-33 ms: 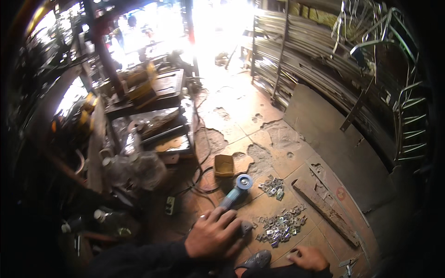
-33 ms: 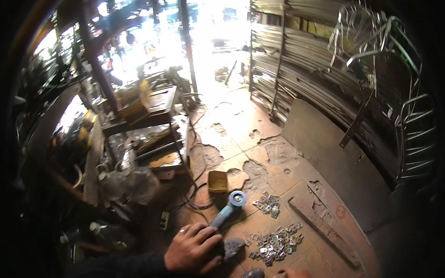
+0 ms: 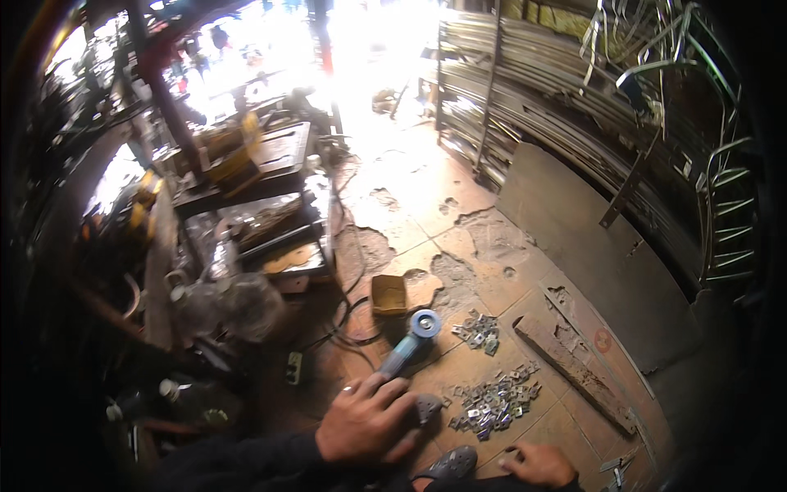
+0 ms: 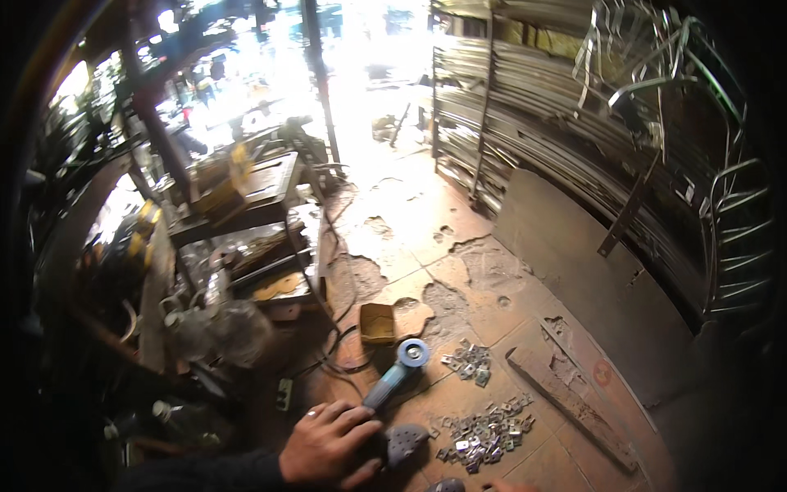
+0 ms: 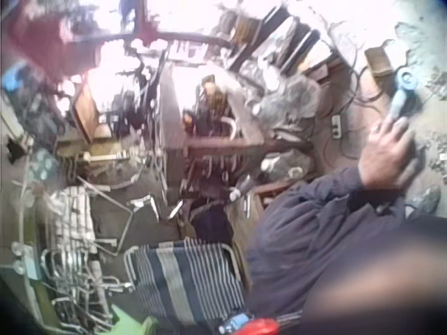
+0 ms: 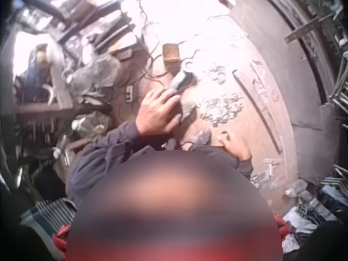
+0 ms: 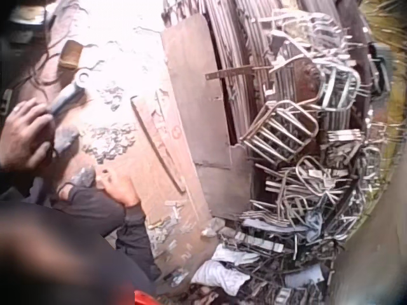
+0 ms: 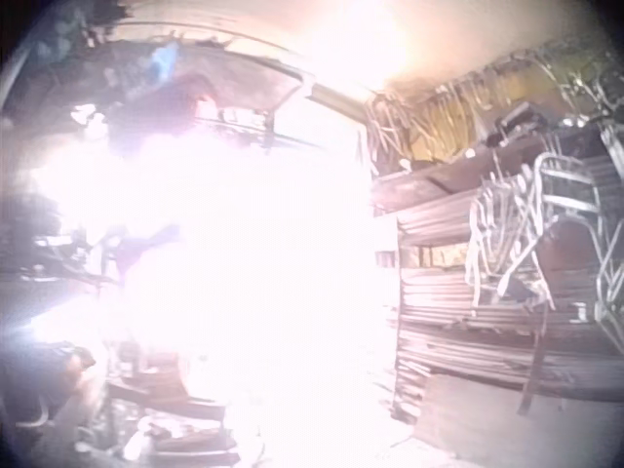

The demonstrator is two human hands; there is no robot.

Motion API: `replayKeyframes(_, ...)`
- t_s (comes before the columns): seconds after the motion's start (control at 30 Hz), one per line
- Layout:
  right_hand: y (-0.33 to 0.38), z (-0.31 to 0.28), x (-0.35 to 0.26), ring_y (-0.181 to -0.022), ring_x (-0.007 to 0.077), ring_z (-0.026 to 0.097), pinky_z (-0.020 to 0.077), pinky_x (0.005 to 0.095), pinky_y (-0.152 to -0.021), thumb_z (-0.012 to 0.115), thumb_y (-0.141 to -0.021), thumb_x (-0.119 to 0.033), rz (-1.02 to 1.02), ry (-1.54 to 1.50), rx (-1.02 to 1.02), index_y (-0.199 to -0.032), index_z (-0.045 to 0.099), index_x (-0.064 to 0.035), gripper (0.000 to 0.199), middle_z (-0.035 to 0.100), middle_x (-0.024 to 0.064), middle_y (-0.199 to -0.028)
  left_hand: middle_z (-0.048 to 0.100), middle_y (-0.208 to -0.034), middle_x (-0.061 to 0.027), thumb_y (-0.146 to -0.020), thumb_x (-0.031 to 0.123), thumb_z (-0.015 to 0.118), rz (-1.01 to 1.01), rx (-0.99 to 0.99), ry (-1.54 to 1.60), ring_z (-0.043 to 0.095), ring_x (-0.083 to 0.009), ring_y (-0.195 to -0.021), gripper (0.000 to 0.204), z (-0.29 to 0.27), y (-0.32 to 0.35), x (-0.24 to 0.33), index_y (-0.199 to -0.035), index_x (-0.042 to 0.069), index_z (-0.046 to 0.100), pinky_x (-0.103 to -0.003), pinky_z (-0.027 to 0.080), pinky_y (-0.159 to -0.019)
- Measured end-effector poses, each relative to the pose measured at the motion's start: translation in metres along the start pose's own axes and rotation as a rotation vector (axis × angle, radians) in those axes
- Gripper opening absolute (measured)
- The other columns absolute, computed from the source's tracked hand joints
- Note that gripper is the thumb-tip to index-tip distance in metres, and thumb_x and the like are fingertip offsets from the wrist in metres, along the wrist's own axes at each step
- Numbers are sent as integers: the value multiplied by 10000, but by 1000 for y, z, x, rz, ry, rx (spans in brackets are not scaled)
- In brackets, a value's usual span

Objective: The person sits on the floor and uses an angle grinder to smooth the edges of small metal brackets. They pick up each bracket, grind its edges, and place it back on the floor. Another person walks through the scene briefly.

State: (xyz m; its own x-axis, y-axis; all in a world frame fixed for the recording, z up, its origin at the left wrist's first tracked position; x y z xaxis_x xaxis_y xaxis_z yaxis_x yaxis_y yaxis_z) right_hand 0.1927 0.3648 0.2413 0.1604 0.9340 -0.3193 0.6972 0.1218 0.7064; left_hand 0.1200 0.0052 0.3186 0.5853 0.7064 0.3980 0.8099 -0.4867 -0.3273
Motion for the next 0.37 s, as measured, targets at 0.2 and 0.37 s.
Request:
replayKeyframes(0.2, -78, 4, 46, -1066, 459, 702, 562, 514, -923, 615, -1011, -576, 43, -281, -39, -1278, 713, -105, 550, 745, 254, -1131, 702, -1198, -143, -894, 474, 708, -159, -346, 132, 684, -343, -1106, 504, 46, -86, -21, -1186, 65, 676, -463, 553, -919)
replayKeyframes(0.37, -110, -43, 1, -1113, 430, 712, 554, 508, -951, 601, -1028, -505, -20, -96, -47, -1189, 755, -37, 519, 732, 282, -1187, 703, -1190, -189, -943, 487, 632, -363, -608, 172, 661, -404, -1170, 500, 88, -113, -37, -1225, 77, 681, -519, 538, -966)
Point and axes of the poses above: each hand's wrist, its own y-axis away from the middle knuckle, its own z-axis out of the palm, x = y × z, the point moved 2 cm from there along -y, towards the middle knuckle
